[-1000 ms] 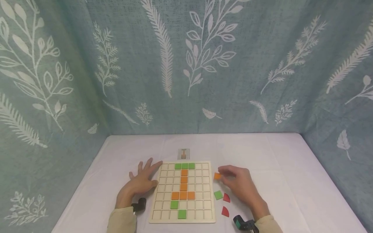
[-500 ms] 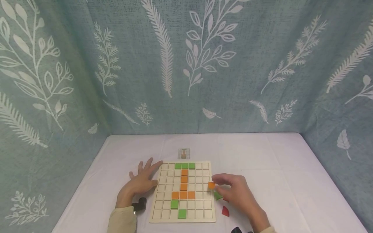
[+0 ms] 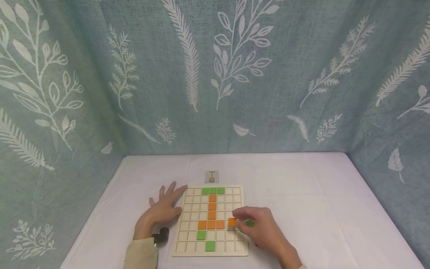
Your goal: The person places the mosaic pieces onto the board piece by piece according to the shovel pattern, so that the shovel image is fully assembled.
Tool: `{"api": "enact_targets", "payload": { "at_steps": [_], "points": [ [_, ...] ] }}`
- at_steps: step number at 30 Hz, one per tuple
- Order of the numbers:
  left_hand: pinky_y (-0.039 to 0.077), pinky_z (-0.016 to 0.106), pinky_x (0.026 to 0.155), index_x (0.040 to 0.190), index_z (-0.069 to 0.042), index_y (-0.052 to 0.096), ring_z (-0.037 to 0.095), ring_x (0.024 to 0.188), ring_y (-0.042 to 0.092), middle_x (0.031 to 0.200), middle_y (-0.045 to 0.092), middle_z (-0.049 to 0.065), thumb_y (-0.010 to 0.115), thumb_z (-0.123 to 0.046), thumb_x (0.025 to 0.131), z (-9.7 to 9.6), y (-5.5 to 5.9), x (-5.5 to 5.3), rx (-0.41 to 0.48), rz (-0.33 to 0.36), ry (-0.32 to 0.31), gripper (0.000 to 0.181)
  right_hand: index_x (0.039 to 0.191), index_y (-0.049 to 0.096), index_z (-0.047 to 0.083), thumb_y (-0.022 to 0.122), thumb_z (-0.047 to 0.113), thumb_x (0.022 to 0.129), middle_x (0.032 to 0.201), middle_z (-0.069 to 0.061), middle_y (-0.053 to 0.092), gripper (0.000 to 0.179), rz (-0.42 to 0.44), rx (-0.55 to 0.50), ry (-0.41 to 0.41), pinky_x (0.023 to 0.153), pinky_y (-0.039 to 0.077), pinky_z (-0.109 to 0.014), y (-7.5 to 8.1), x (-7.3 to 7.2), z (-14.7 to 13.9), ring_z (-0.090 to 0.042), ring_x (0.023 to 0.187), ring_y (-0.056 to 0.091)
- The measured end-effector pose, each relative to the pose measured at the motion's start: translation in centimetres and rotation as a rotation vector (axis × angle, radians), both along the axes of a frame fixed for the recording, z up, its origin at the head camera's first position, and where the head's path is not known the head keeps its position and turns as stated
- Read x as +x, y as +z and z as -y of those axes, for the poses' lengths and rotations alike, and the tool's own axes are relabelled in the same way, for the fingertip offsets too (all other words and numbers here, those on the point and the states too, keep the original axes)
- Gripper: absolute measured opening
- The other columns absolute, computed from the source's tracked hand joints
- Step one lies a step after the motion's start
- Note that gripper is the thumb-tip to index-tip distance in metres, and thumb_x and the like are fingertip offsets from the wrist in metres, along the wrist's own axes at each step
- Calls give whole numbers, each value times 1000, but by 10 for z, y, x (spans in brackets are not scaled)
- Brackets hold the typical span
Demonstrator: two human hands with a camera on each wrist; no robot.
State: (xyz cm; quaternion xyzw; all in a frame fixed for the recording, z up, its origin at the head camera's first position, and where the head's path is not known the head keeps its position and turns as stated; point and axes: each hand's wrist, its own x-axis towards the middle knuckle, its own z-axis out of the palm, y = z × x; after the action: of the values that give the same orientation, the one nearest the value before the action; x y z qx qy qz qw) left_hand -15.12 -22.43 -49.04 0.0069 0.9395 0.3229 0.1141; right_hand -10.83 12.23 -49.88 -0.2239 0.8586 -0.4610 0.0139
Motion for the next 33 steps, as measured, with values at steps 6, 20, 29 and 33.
{"api": "enact_targets", "payload": {
  "at_steps": [6, 20, 29, 33],
  "points": [
    [-14, 92, 116, 166, -16, 49, 63, 165, -6, 181, 15, 29, 66, -8, 82, 0, 0, 0, -1, 6, 0, 86, 112, 84, 13, 86, 4, 89, 109, 4, 85, 25, -102, -23, 61, 87, 66, -28, -8, 2, 13, -5, 92, 79],
    [-15, 92, 117, 165, -17, 49, 62, 165, -6, 181, 15, 29, 67, -7, 81, -1, 2, 0, 3, 13, 3, 87, 115, 85, 12, 86, 5, 90, 111, 4, 85, 26, -25, -93, 162, 91, 66, -25, -19, 8, 45, -5, 101, 80],
    [-15, 92, 117, 166, -18, 49, 62, 165, -7, 181, 15, 28, 67, -8, 81, 0, 1, -1, -2, 18, 0, 87, 116, 85, 20, 85, 10, 93, 110, 16, 82, 25, -74, 64, 180, 97, 64, -30, -16, 11, 55, -4, 106, 76],
    [-14, 92, 117, 166, -18, 49, 62, 165, -7, 181, 15, 28, 67, -9, 82, 2, 1, -1, -5, 18, -3, 86, 118, 84, 20, 84, 11, 93, 112, 17, 81, 27, -85, 123, 185, 99, 64, -32, -16, 11, 58, -4, 108, 75]
  ]
}}
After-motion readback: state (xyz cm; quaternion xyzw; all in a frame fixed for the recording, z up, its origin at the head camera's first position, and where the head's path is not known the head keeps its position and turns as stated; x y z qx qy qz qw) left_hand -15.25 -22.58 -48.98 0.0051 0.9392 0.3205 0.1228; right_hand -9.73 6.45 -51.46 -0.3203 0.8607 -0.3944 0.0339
